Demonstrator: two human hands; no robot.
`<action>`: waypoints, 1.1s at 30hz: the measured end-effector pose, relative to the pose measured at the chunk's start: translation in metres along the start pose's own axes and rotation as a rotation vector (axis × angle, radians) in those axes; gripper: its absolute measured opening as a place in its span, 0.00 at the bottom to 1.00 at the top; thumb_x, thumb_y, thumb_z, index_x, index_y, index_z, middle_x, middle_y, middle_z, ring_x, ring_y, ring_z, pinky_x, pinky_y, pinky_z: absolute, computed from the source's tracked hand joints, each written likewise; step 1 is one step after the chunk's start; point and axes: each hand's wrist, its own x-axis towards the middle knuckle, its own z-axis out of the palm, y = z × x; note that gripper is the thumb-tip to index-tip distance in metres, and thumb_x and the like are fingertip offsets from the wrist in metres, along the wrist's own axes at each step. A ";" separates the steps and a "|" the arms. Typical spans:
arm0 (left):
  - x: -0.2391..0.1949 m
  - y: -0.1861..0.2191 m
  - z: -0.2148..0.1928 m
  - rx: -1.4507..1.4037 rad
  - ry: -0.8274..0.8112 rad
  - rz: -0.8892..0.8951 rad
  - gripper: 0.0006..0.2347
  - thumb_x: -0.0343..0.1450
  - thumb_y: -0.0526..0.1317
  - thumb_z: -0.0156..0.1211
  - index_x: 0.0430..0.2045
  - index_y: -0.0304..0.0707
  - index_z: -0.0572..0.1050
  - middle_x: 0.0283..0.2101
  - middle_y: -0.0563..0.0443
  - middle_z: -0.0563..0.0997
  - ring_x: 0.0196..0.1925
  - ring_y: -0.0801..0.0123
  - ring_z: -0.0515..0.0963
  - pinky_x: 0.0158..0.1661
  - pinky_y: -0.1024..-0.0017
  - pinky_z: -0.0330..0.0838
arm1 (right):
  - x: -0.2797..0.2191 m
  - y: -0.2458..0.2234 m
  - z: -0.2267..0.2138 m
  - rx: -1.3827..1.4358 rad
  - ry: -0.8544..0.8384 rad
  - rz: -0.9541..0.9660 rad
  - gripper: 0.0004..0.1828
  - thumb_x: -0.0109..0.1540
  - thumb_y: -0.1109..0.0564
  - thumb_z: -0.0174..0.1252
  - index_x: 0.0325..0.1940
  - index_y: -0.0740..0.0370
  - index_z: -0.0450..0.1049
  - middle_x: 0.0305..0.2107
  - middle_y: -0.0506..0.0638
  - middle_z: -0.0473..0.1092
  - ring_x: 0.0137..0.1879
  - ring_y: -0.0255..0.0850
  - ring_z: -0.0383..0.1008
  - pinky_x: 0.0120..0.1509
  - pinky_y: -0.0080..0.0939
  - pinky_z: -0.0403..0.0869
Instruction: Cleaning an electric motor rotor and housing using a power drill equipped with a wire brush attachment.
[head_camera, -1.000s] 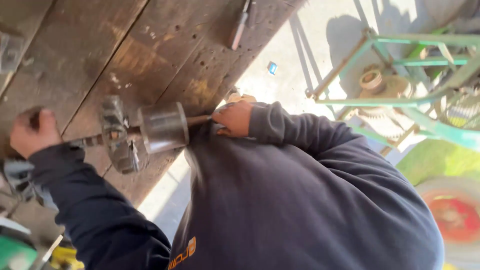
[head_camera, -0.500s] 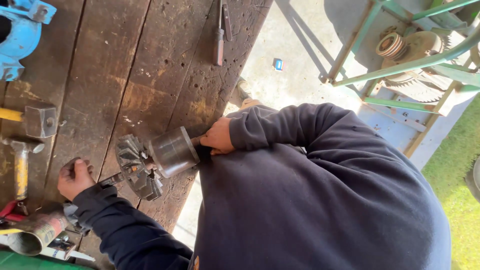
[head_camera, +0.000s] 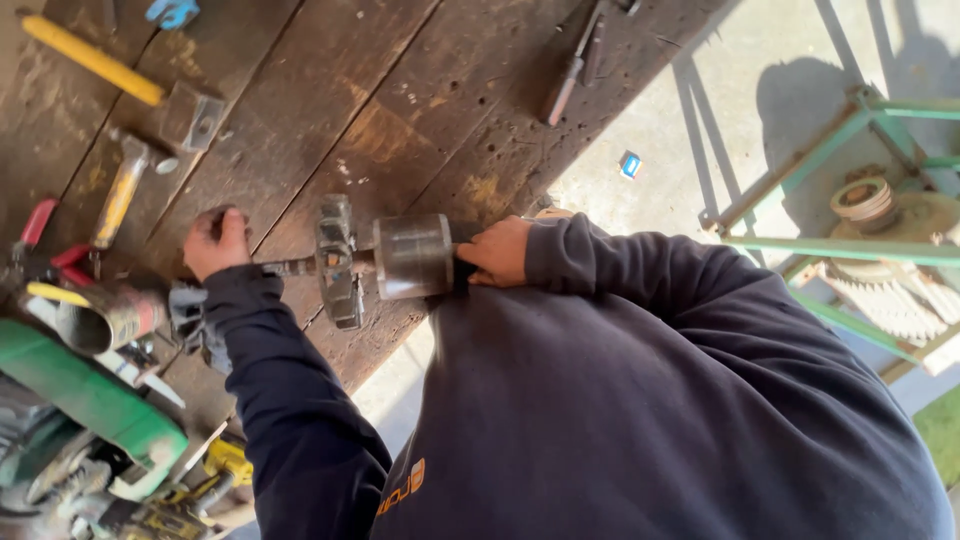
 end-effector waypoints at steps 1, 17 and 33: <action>-0.001 0.004 0.002 0.066 0.004 0.013 0.07 0.76 0.36 0.64 0.39 0.28 0.80 0.33 0.49 0.84 0.32 0.73 0.83 0.36 0.75 0.78 | -0.001 -0.002 -0.005 -0.011 -0.033 0.025 0.26 0.64 0.39 0.55 0.56 0.60 0.67 0.36 0.60 0.75 0.42 0.61 0.77 0.43 0.60 0.74; -0.014 0.038 0.024 0.263 0.210 0.036 0.10 0.69 0.43 0.67 0.34 0.36 0.84 0.29 0.49 0.86 0.32 0.70 0.86 0.38 0.71 0.77 | -0.006 0.001 0.005 -0.092 -0.181 0.083 0.24 0.66 0.36 0.54 0.52 0.56 0.67 0.35 0.60 0.76 0.44 0.60 0.77 0.47 0.60 0.75; -0.014 0.045 0.028 0.159 0.212 -0.017 0.09 0.69 0.43 0.67 0.34 0.37 0.84 0.29 0.51 0.86 0.32 0.71 0.86 0.37 0.72 0.77 | 0.000 -0.011 0.000 -0.053 -0.164 0.068 0.22 0.64 0.38 0.55 0.49 0.57 0.69 0.38 0.58 0.76 0.44 0.59 0.77 0.44 0.59 0.75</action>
